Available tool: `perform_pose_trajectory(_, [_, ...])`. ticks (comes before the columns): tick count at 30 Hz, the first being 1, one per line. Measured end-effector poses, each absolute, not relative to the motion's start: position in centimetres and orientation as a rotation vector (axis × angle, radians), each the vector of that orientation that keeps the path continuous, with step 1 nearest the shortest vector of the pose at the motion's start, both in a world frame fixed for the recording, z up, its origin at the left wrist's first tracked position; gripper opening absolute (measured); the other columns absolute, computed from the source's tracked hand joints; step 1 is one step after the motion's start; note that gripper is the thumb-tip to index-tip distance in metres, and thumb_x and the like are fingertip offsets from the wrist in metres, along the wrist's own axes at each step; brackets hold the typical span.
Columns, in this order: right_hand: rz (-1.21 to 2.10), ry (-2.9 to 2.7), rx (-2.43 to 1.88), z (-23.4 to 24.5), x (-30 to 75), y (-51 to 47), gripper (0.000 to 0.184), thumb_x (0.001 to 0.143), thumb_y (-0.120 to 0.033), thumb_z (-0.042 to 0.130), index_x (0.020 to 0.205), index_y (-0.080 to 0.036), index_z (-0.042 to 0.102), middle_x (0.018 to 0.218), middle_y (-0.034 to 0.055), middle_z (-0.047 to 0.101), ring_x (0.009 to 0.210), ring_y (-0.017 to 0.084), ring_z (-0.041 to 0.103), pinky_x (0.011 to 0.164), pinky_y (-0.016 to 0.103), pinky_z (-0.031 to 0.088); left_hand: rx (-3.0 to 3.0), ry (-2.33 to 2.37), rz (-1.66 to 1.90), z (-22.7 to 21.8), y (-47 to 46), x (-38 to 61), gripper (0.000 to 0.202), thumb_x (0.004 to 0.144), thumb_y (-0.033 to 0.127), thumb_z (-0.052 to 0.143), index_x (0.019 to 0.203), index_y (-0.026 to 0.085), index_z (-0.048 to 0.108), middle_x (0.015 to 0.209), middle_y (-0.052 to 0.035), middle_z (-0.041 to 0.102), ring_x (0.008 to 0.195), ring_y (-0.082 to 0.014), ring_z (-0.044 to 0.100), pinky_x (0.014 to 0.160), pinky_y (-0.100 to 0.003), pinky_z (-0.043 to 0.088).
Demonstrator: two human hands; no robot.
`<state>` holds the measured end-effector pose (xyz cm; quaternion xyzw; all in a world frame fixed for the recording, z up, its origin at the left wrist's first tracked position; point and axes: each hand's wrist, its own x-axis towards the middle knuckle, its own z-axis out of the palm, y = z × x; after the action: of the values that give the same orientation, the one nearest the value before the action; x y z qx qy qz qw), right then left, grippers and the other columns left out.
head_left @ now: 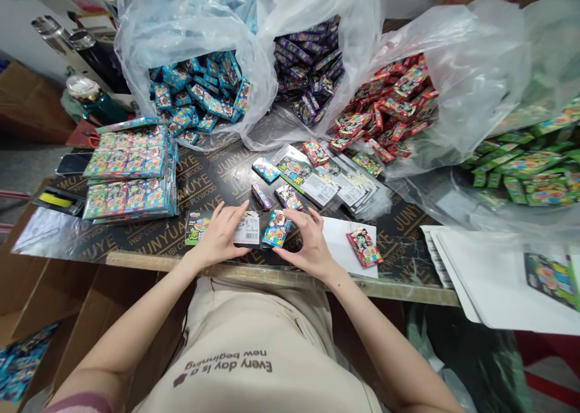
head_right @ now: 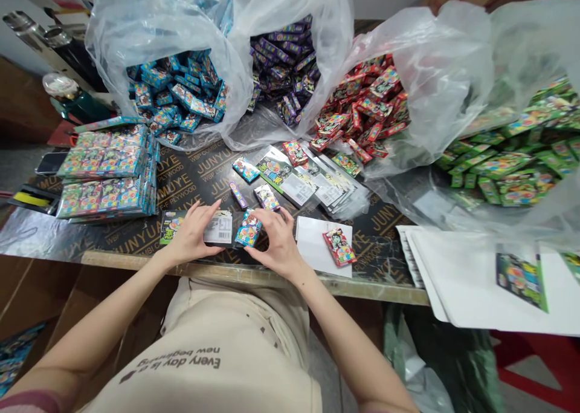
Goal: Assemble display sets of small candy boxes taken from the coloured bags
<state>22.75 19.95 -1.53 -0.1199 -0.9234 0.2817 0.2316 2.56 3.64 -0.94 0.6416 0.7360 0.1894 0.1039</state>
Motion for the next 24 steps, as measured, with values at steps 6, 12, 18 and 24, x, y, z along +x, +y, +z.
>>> perform_pose_trajectory(6, [0.953,-2.633,-0.203,-1.2,22.7,19.6,0.075,0.069,-0.037,0.074,0.133,-0.029,0.036,0.124,0.0091,0.061,0.114,0.030,0.056,0.105,0.052,0.025,1.959,2.128,0.542,-0.2,3.7,2.4,0.110,0.069,0.036,0.071,0.153,0.018,0.002,0.131,-0.0138,0.052,0.121,-0.0305,0.050,0.116,-0.056,0.022])
perform_pose_trajectory(12, [1.066,-2.608,-0.200,-1.4,22.5,19.7,0.076,0.069,-0.038,0.073,0.135,-0.028,0.037,0.124,0.0102,0.059,0.113,0.030,0.055,0.100,0.050,0.031,2.011,1.935,0.526,0.2,3.3,2.3,0.108,0.070,0.037,0.071,0.153,0.019,0.004,0.132,-0.0132,0.053,0.121,-0.0295,0.050,0.116,-0.055,0.022])
perform_pose_trajectory(18, [0.937,-2.645,-0.205,-1.6,22.1,19.1,0.088,0.071,-0.050,0.075,0.144,-0.031,0.028,0.135,0.0121,0.054,0.119,0.033,0.051,0.100,0.050,0.030,1.941,1.992,0.598,-0.5,3.3,2.6,0.112,0.069,0.041,0.072,0.153,0.018,0.002,0.129,-0.0138,0.055,0.120,-0.0302,0.053,0.114,-0.057,0.026])
perform_pose_trajectory(24, [1.068,-2.595,-0.233,-1.3,22.2,18.5,0.077,0.089,-0.043,0.058,0.150,-0.032,0.012,0.128,0.0092,0.063,0.119,0.029,0.056,0.105,0.052,0.024,1.923,2.066,0.639,-1.2,3.1,2.9,0.113,0.069,0.042,0.073,0.153,0.019,0.002,0.131,-0.0137,0.054,0.121,-0.0308,0.052,0.113,-0.054,0.028])
